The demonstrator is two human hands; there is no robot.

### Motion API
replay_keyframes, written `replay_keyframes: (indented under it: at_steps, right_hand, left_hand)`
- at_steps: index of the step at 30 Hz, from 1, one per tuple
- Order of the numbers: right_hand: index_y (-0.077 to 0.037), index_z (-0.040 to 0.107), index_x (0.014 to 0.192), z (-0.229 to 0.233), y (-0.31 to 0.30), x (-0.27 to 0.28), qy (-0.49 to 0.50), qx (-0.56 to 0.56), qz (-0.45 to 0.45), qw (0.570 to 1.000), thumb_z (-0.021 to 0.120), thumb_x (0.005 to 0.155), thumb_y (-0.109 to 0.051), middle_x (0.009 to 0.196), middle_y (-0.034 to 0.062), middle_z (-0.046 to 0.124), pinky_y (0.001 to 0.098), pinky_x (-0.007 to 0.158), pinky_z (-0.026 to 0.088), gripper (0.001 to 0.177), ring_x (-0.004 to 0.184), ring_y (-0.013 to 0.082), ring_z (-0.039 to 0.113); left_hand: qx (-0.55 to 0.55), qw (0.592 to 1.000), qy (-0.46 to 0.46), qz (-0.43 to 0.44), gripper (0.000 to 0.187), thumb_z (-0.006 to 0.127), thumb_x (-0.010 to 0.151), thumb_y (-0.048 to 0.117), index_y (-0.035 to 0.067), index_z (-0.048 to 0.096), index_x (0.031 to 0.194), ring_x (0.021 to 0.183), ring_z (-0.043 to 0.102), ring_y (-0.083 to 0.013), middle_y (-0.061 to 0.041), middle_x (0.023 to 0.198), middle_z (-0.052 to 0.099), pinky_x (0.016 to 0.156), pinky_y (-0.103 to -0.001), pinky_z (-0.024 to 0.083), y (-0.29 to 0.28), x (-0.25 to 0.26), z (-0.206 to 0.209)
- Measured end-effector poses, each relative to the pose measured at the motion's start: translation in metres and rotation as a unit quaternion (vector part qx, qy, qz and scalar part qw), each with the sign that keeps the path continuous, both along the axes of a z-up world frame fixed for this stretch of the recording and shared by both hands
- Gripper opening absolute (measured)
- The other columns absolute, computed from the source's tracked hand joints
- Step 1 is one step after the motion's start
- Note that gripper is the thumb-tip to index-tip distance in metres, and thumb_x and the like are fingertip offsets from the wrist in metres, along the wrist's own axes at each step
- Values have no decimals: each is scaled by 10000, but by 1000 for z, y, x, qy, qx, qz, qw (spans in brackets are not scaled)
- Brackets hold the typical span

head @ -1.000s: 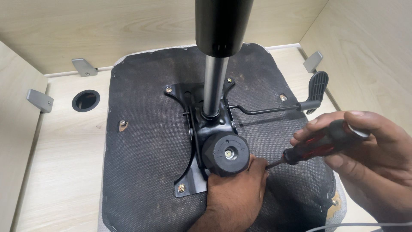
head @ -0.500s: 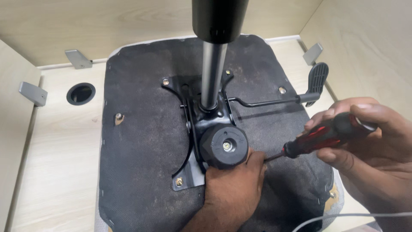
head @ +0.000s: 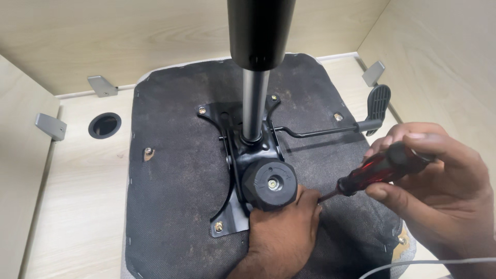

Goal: The person uses a screwdriver to tighten screws on the underside of a chair base, securing the metal bracket to the wooden floor. The person works on multiple screws in sequence.

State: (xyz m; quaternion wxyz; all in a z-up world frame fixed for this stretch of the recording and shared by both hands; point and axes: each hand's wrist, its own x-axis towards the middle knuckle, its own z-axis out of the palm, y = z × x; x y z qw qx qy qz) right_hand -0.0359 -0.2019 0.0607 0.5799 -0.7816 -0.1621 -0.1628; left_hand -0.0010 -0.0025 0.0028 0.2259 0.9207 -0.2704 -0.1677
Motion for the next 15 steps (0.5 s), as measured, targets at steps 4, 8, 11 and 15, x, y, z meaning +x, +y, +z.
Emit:
replay_keyframes:
  at_steps: [4,8,11,15]
  right_hand:
    - [-139,526,1422,6,-1,4,24,48,30,998,632,868,140,1340,176,587,480,1042,644,629,1297,326,640]
    - [-138,538,1431,5,-3,5,41,131,84,987,593,905,135,1346,172,608,498,1071,612,595,1289,337,646]
    - [-124,552,1428,5,-8,6,52,153,113,980,559,932,154,1355,194,616,538,1103,590,569,1303,372,645]
    - [-107,576,1412,5,-15,8,74,171,188,964,549,939,175,1386,212,602,574,1169,504,551,1382,417,610]
  left_hand:
    - [3,1000,23,1,341,470,1090,349,130,552,1337,908,724,-160,1,1103,637,793,-464,619,1,0,0]
    - [9,1000,-18,5,332,504,1066,356,141,568,1310,940,705,-167,-7,1113,624,781,-462,621,-1,-2,-4]
    - [3,999,-49,14,315,521,1062,362,153,584,1289,961,701,-172,-3,1117,632,789,-448,619,0,-4,-8]
    - [-21,995,-97,24,303,541,1049,365,149,604,1252,1002,695,-172,-19,1116,643,789,-422,620,-1,-5,-12]
